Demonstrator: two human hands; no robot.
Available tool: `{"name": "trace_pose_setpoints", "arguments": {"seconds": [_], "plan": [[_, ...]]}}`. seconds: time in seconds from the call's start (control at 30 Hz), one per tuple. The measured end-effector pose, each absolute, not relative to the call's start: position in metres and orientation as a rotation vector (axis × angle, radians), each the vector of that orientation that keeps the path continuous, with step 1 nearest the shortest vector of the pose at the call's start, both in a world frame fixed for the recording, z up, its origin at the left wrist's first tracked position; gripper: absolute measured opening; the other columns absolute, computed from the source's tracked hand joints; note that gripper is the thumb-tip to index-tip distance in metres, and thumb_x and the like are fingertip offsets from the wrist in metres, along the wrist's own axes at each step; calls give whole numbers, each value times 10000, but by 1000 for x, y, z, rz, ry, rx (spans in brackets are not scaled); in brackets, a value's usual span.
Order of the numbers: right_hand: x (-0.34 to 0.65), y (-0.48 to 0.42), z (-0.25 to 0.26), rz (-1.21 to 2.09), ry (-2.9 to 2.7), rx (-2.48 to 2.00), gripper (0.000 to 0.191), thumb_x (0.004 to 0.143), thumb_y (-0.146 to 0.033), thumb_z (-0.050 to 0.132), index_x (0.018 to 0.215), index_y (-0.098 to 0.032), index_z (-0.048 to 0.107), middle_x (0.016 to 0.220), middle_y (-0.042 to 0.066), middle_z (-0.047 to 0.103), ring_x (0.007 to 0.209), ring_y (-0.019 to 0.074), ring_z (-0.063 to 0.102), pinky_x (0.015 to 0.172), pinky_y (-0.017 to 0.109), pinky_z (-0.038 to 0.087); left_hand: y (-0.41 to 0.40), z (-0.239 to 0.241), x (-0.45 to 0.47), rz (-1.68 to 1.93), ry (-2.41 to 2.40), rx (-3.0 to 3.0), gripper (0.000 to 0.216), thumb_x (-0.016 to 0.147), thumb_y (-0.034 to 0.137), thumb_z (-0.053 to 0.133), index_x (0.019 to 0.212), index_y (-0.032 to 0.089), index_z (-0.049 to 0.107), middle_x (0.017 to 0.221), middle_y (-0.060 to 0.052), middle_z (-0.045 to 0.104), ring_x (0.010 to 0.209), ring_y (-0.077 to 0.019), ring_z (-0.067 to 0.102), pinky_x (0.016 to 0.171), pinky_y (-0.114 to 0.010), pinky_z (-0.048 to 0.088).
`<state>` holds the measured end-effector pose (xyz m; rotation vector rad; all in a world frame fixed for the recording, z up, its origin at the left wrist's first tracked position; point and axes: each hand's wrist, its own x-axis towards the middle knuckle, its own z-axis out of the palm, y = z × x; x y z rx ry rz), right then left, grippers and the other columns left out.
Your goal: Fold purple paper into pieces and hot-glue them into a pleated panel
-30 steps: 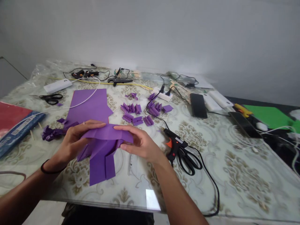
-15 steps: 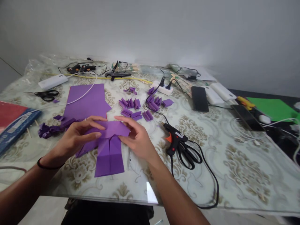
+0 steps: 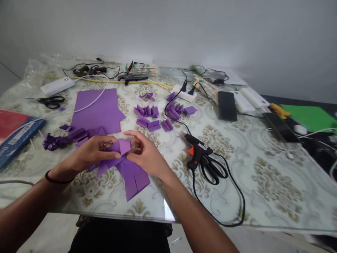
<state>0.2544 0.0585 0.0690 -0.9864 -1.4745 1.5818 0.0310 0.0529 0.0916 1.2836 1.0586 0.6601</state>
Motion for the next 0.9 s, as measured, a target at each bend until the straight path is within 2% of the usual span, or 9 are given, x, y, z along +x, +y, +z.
{"name": "trace_pose_setpoints", "arguments": {"seconds": [0.07,0.2,0.37,0.63,0.8,0.9], "plan": [[256,60,67,1628,-1492,-1019,470,743,-274,816,1189,-245,668,886,-29,639,813,177,617,795,332,508,53,91,32,678,1072,1228,333,760,422,956,864,161,777,798,-17,765,685,-150,685,617,-234,538],[260,62,65,1700,-1562,-1100,335,779,-454,884,925,-219,696,814,-7,683,765,184,625,722,327,502,53,89,32,712,1089,1105,407,715,441,987,958,170,805,897,-48,832,726,-183,747,655,-262,596],[261,61,65,1693,-1581,-1106,338,816,-509,876,849,-203,737,783,10,735,732,187,665,665,312,518,54,87,31,685,1061,1189,367,752,442,971,938,170,808,909,-49,829,801,-204,768,724,-276,615],[258,59,65,1616,-1596,-1137,334,814,-505,894,876,-210,750,742,-8,722,716,188,665,637,305,530,53,89,29,666,1078,1355,242,851,392,898,944,178,831,922,-14,825,814,-190,731,704,-247,581],[266,61,73,1713,-1611,-987,405,809,-502,908,1026,-204,741,944,29,754,852,196,699,768,328,585,53,90,30,697,1117,1370,285,834,414,887,974,171,837,918,-38,828,752,-191,727,675,-262,571],[265,59,77,1672,-1586,-1001,453,817,-481,900,1144,-222,725,1019,34,754,886,199,706,790,332,594,51,91,33,682,1211,1492,186,853,353,830,912,177,819,835,-4,787,689,-154,667,608,-227,495]]}}
